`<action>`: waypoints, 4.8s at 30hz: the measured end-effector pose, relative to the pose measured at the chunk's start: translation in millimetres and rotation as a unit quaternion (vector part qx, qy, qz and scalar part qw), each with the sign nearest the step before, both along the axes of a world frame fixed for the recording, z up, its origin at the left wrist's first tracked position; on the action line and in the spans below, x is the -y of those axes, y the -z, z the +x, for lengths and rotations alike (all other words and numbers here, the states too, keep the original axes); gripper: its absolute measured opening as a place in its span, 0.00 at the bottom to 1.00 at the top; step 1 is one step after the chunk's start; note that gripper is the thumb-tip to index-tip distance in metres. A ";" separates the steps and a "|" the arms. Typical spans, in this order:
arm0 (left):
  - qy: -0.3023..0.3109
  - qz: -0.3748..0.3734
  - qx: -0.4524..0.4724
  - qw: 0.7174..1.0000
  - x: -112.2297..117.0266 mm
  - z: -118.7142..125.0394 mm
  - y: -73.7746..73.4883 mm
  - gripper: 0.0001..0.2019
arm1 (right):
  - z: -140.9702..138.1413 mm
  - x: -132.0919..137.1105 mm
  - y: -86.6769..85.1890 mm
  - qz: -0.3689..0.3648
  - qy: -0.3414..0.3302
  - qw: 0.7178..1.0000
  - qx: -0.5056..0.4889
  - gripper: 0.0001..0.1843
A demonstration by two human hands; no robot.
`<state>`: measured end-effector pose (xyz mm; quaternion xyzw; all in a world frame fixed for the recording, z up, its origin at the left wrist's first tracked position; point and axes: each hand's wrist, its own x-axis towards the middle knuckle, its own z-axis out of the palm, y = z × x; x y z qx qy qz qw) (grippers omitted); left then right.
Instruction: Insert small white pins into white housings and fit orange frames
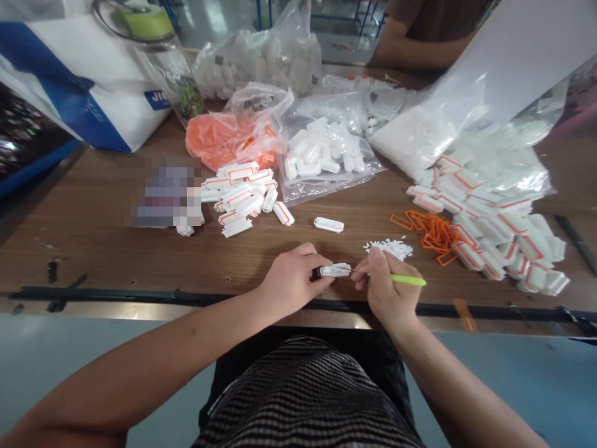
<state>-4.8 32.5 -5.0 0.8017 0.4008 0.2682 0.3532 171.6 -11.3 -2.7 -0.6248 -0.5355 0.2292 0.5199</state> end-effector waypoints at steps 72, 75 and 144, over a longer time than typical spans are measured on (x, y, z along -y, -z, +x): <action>-0.003 -0.024 -0.001 1.000 0.2 0.5 -2.3 0.08 | -1.1 4.2 -2.7 0.008 -0.016 0.999 0.051 0.26; -0.007 -0.016 0.002 1.000 0.1 0.6 -2.0 0.08 | -2.5 5.6 -2.7 0.027 -0.010 0.999 0.043 0.26; -0.003 0.002 -0.019 1.000 0.4 -0.2 -1.9 0.08 | 2.8 0.0 -0.7 -0.010 0.016 0.999 -0.045 0.27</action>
